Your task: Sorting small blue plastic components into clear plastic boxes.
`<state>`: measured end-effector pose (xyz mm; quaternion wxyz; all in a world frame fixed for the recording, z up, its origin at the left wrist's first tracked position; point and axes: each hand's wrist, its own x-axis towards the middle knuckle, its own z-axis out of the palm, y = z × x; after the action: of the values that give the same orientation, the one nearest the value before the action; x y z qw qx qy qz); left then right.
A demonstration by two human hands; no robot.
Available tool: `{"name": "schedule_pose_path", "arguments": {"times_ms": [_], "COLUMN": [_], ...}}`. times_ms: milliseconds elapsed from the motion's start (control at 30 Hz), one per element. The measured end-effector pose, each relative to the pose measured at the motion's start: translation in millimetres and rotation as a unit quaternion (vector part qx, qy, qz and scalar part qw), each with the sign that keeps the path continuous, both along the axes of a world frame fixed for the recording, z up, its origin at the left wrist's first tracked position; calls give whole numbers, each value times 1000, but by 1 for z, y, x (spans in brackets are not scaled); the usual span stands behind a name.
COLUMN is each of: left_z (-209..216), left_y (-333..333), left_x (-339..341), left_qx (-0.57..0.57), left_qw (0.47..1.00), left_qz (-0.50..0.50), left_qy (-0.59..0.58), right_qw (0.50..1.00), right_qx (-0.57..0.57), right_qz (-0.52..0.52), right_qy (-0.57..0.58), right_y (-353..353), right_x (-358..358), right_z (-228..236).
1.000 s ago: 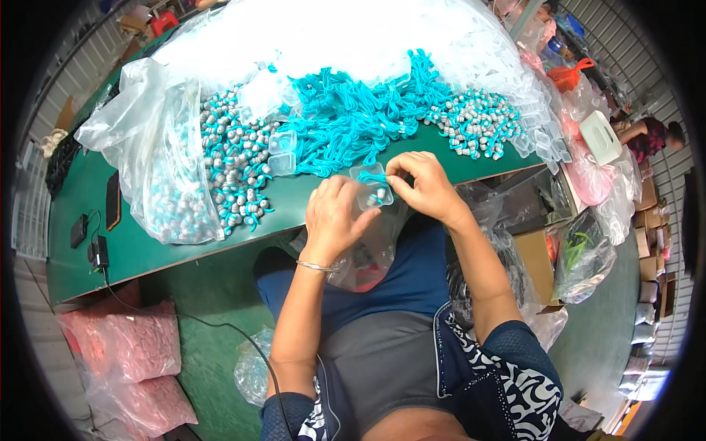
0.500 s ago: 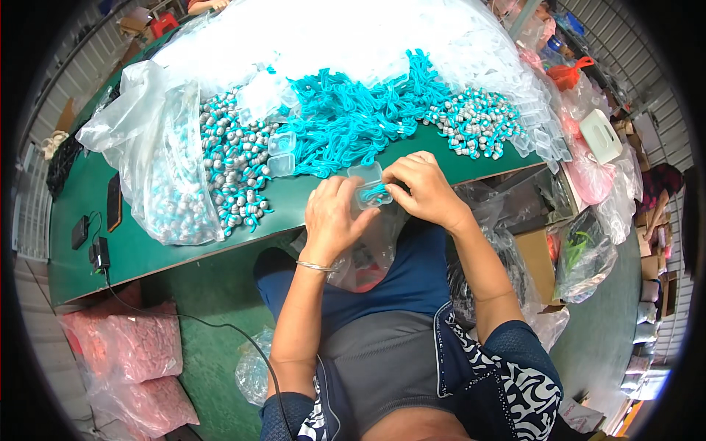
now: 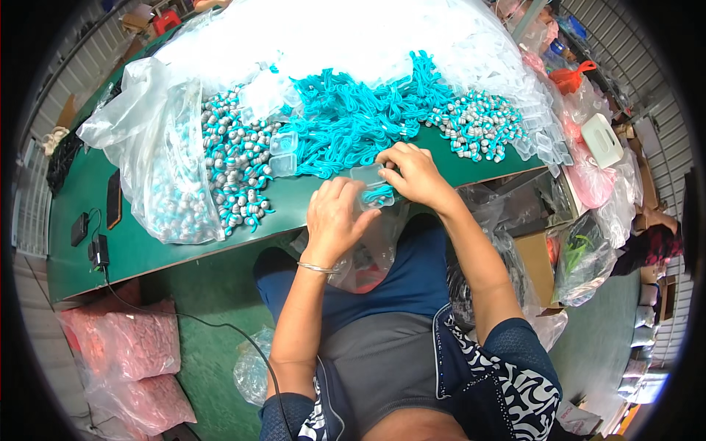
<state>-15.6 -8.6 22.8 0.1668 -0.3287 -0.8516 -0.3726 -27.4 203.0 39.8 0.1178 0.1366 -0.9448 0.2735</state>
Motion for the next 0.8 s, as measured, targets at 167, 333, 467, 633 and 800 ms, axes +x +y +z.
{"name": "schedule_pose_path", "arguments": {"times_ms": [167,333,467,633,800], "left_z": [-3,7,6,5,-2], "left_y": [1,4,1,0,4], "left_x": [0,1,0,1,0], "left_qx": [13,7,-23,-29,4], "left_qw": [999,999,999,999,1000], "left_qz": [15,15,0,0,11], "left_qy": [-31,-48,-28,-38,29], "right_qw": [984,969,963,975,976], "right_qx": [-164,-219,-215,-119,-53], "right_qz": [50,104,162,176,130], "right_qy": [-39,-43,-6,63,166], "right_y": [4,13,22,18,4], "right_x": [1,16,18,30,43], "right_z": [4,-3,-9,-2,-18]}}
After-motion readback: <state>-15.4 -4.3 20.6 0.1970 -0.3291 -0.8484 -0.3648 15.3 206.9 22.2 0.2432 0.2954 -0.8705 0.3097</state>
